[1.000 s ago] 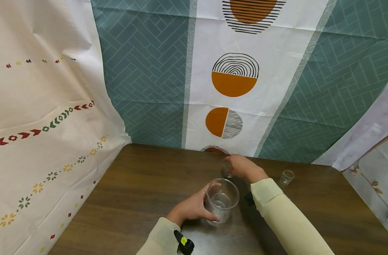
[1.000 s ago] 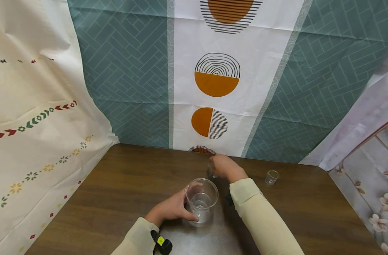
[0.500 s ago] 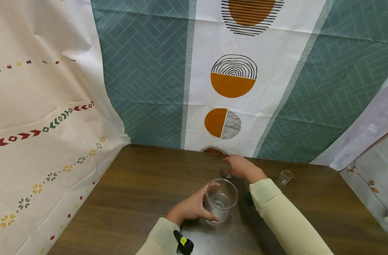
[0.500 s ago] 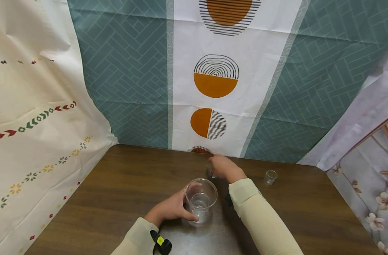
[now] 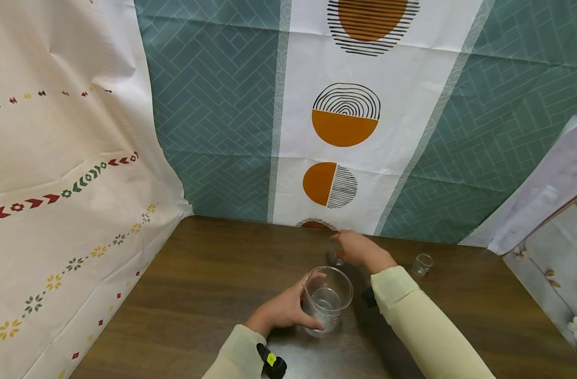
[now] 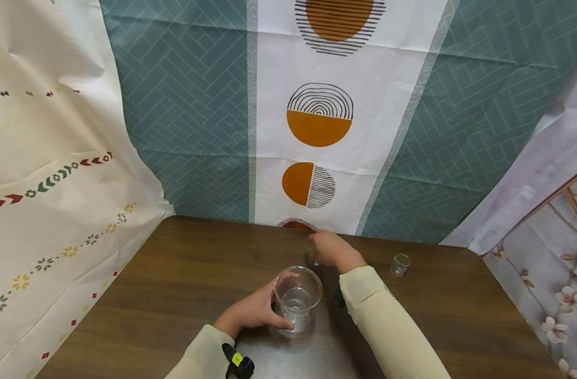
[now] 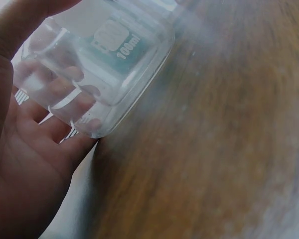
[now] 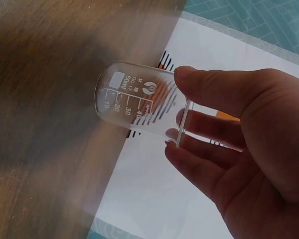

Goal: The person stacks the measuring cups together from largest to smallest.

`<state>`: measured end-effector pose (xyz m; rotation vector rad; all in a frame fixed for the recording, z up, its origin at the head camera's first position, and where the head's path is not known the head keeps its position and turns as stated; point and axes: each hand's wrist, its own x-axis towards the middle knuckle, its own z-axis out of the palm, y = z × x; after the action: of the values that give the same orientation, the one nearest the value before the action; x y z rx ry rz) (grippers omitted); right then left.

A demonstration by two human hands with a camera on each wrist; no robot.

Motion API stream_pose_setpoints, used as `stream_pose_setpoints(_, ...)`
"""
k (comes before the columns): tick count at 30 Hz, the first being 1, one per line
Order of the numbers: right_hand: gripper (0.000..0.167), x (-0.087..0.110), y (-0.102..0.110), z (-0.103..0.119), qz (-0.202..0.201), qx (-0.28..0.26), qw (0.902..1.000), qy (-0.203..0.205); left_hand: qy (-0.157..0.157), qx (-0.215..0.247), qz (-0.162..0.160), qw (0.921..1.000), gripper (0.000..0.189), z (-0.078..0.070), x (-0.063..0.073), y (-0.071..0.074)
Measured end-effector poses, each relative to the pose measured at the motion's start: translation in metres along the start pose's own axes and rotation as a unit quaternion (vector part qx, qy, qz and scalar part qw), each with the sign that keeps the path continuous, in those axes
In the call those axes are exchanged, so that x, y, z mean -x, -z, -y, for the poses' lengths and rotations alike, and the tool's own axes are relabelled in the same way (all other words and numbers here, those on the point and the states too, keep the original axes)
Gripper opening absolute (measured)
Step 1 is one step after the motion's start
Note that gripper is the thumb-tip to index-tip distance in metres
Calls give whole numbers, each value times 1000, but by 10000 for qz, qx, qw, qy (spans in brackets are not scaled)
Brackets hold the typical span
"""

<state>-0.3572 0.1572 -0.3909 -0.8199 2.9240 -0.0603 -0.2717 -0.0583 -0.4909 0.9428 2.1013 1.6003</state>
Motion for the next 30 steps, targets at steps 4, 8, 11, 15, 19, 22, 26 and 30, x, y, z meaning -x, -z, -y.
stream_pose_setpoints(4,40,2,3,2,-75,30,10000,49,-29,23,3,10000,94,0,1,1)
stream_pose_setpoints(8,40,4,6,2,-150,62,9998,115,1,52,5,10000,94,0,0,2)
stream_pose_setpoints(11,41,6,8,3,-146,53,9998,133,27,38,-9,10000,94,0,0,1)
stream_pose_setpoints(15,40,8,11,5,-138,62,9998,160,-63,1,-25,10000,95,0,1,0)
stream_pose_setpoints(19,39,10,14,7,-147,29,9998,149,-127,20,-28,9999,96,1,1,0)
stream_pose_setpoints(22,39,12,16,8,-147,-8,9998,152,-183,6,-38,9998,96,3,1,-1)
stream_pose_setpoints(26,39,15,20,10,-161,32,9997,175,-222,-29,-43,9997,96,4,1,-2)
stream_pose_setpoints(30,38,18,23,12,-147,62,9998,141,-188,-56,-62,9998,96,4,1,-2)
